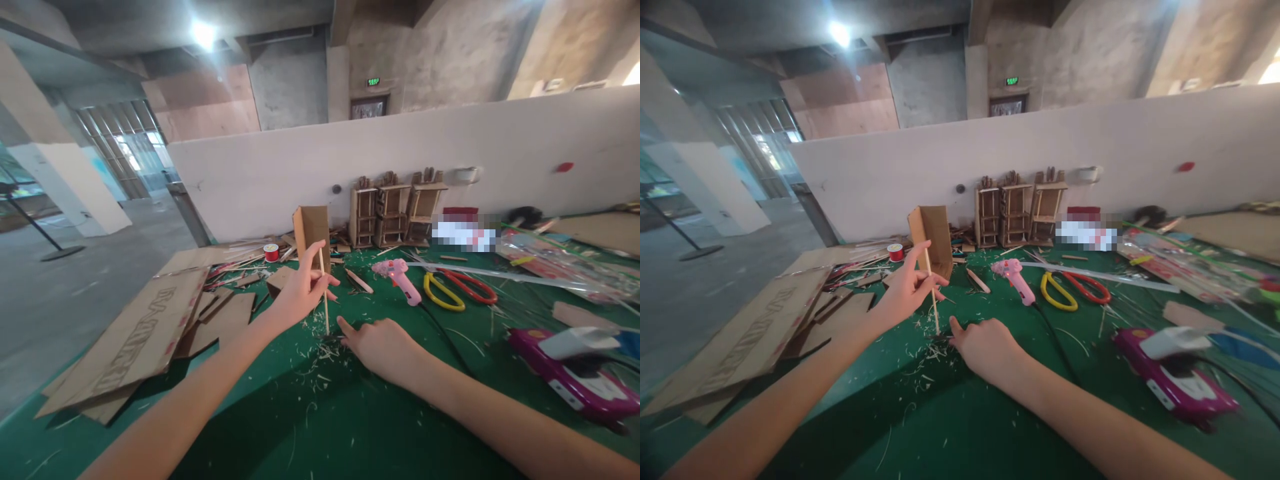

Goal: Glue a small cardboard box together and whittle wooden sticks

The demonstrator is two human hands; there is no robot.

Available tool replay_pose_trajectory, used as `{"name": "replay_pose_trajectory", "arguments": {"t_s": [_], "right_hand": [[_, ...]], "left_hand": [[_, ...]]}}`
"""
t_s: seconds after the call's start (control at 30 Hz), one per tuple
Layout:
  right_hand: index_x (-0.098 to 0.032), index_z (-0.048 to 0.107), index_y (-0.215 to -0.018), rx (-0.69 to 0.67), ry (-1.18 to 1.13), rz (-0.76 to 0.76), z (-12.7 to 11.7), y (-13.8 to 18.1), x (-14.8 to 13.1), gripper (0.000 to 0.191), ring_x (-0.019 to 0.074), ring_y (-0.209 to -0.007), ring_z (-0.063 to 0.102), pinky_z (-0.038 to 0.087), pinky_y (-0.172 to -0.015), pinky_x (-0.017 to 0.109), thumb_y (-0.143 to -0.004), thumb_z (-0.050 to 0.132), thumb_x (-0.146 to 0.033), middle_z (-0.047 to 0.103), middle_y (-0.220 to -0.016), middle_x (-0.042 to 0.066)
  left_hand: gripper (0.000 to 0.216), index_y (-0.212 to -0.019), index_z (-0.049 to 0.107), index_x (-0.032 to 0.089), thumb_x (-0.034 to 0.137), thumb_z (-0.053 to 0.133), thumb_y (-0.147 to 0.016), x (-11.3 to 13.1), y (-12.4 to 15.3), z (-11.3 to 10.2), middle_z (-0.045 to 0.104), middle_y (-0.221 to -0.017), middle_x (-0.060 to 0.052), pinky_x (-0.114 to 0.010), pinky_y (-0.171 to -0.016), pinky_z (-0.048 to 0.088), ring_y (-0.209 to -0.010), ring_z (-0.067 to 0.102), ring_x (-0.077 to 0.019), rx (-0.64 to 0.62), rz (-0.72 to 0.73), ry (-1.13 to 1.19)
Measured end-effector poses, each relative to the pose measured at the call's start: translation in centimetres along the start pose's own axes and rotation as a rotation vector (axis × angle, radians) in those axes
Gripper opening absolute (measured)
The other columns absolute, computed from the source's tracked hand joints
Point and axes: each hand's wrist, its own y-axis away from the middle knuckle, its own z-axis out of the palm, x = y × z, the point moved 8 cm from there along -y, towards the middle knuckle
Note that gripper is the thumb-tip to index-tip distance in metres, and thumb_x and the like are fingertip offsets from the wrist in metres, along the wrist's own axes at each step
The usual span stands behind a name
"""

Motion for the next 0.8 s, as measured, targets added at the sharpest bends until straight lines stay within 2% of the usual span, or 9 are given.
{"name": "replay_pose_trajectory", "arguments": {"t_s": [0.17,0.3,0.47,0.57,0.7,0.8], "right_hand": [[-0.014,0.04,-0.144,0.05,-0.006,0.049,-1.3,-0.3,1.5,0.051,0.0206,-0.051,0.064,0.035,-0.047,0.027,-0.099,0.029,-0.036,0.065,-0.055,0.009],[-0.019,0.038,-0.145,0.073,0.004,0.113,-2.1,-0.5,2.7,0.051,0.0185,-0.05,0.062,0.031,-0.049,0.025,-0.1,0.026,-0.039,0.066,-0.057,0.008],[-0.02,0.032,-0.148,0.09,-0.005,0.13,-2.6,-0.7,3.1,0.053,0.02,-0.054,0.064,0.033,-0.051,0.026,-0.1,0.022,-0.039,0.069,-0.064,0.009],[-0.018,0.037,-0.146,0.075,-0.019,0.143,-2.5,-0.6,2.9,0.052,0.0215,-0.058,0.067,0.035,-0.052,0.026,-0.1,0.022,-0.038,0.07,-0.065,0.01],[-0.018,0.047,-0.14,0.006,-0.027,0.044,-1.5,-0.4,1.5,0.049,0.0222,-0.06,0.068,0.037,-0.051,0.026,-0.1,0.027,-0.038,0.069,-0.064,0.01],[-0.019,0.045,-0.141,0.017,-0.036,0.003,-1.3,-0.5,1.1,0.049,0.0231,-0.059,0.067,0.038,-0.05,0.028,-0.1,0.027,-0.038,0.069,-0.064,0.01]], "left_hand": [[0.068,-0.149,-0.004,0.028,0.029,0.039,-0.096,-1.0,-0.1,-0.1,0.068,-0.109,-0.012,-0.038,-0.07,0.056,-0.074,0.071,-0.0195,0.02,0.001,0.027],[0.066,-0.149,-0.004,0.029,0.029,0.036,-0.097,-1.3,0.0,0.0,0.067,-0.11,-0.013,-0.039,-0.071,0.057,-0.076,0.071,-0.0192,0.003,0.001,0.055],[0.058,-0.147,0.013,0.029,0.03,0.041,-0.095,-0.5,-0.1,-0.4,0.066,-0.11,-0.011,-0.033,-0.073,0.056,-0.084,0.07,-0.0191,-0.003,0.016,0.026],[0.053,-0.141,0.028,0.028,0.032,0.048,-0.092,0.0,-0.4,-1.0,0.065,-0.111,-0.01,-0.033,-0.079,0.055,-0.09,0.067,-0.0181,0.026,0.051,-0.025],[0.045,-0.134,0.038,0.026,0.034,0.05,-0.091,-0.1,-0.8,-1.8,0.065,-0.106,-0.008,-0.033,-0.082,0.054,-0.087,0.066,-0.0159,0.076,0.083,-0.014],[0.044,-0.132,0.04,0.027,0.032,0.052,-0.091,-0.3,-0.9,-2.0,0.065,-0.103,-0.006,-0.032,-0.083,0.054,-0.088,0.066,-0.016,0.078,0.086,-0.006]]}}
